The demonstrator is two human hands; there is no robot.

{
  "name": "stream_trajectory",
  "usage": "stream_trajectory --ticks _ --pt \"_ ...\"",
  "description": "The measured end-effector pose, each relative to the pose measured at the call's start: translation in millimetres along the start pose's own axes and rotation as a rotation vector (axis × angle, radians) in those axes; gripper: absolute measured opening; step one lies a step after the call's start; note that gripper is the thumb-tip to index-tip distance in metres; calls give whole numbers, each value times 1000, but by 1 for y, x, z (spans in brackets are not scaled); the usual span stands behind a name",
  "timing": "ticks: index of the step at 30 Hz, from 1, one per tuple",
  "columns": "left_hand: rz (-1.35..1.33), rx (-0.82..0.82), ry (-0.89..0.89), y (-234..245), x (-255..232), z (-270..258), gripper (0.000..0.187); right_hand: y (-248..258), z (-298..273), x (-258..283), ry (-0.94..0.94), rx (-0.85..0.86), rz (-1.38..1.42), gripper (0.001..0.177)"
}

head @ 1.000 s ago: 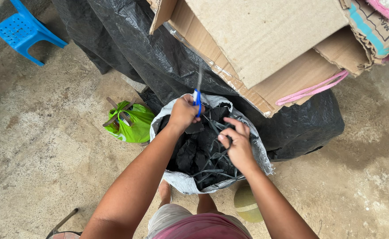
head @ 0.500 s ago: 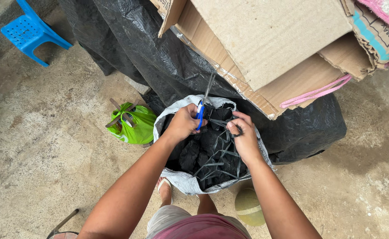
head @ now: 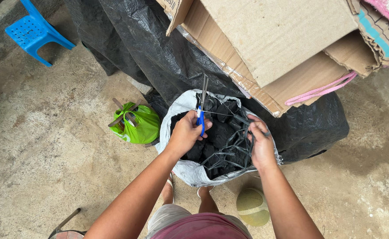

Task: The person uses scissors to cut the plastic ties and opening of a large white bag filled with charcoal pieces.

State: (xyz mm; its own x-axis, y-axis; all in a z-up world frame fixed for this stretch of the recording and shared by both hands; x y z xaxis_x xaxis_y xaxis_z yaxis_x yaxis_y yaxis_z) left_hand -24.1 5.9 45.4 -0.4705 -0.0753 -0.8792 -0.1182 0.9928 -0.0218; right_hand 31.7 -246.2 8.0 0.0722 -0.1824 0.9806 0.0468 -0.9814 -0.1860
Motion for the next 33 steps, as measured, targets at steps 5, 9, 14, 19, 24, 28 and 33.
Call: stream_trajectory --ticks 5,9,14,19,24,28,33 --pt "86 186 210 -21 15 -18 45 4 -4 3 24 -7 61 14" --pt "-9 461 372 -43 33 -32 65 4 -6 1 39 -6 97 17" --pt "-206 665 547 -56 42 -50 73 3 -8 3 -40 -53 150 17" --pt "-177 695 626 -65 48 -53 72 5 -8 6 -44 -65 140 20" --pt "-201 584 628 -69 52 -31 69 7 -9 2 -49 -75 99 20" --pt "-208 531 557 -72 51 -21 65 11 -11 0 -39 -70 118 18" --pt "-225 480 525 -72 58 -18 55 13 -14 -1 -29 -50 116 14"
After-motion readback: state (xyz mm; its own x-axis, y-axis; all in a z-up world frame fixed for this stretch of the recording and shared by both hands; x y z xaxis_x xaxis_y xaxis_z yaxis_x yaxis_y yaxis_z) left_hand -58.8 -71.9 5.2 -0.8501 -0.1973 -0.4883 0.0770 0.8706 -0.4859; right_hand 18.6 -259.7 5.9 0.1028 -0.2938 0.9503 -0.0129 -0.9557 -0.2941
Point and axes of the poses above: each hand's wrist, its own z-axis towards the middle knuckle, its own y-axis out of the back of the hand, x = y × z, the point moved 6 cm from there along z, towards the middle knuckle, and after that the axes turned 13 degrees about y, right-handed, at the moved point
